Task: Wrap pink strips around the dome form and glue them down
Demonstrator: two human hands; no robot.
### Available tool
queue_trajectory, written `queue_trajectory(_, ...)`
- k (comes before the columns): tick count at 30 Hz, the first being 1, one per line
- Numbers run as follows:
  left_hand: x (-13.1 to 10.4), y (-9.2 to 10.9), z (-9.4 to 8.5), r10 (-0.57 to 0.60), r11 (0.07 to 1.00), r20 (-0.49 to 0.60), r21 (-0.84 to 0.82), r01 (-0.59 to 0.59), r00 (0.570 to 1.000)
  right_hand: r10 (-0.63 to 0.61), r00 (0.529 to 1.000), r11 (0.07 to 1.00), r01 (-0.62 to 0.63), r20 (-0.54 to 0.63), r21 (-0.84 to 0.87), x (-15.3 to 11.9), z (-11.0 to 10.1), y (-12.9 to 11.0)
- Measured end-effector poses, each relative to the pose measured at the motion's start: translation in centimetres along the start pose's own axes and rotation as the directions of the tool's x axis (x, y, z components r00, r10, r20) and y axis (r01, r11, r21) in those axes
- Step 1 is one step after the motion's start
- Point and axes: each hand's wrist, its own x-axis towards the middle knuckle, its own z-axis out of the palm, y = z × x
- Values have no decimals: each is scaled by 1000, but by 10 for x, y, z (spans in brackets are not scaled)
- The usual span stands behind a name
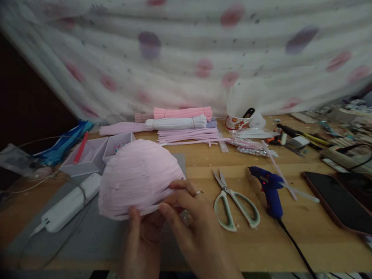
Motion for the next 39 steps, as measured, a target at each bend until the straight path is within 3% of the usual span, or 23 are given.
queue_trajectory(7,-6,-3,11,4,999,-118,-46,-10,993,19,989,987,-42,-150,-153,-28,-18,-14)
queue_trajectory(10,-11,-3,9,-39,999,-81,-5,39,996,-31,989,986,6,-146,-169,-33,-18,-10)
queue_trajectory(16,-26,3,12,9,998,-14,66,-8,1000,-42,984,988,15,-172,-152,-37,-11,-13)
queue_trajectory(22,-23,5,18,25,988,-50,153,-17,998,-54,990,989,36,-127,-144,-36,-11,-11)
queue_trajectory(28,-22,8,24,101,969,-74,233,-82,992,22,985,997,-34,-173,-65,-39,-11,-5)
queue_trajectory(36,-23,14,28,159,897,-33,422,-130,987,-5,984,996,-10,-178,-87,-38,-14,0)
queue_trajectory(39,-22,15,28,157,876,-43,468,-119,987,-49,990,988,28,-131,-152,-38,-17,0)
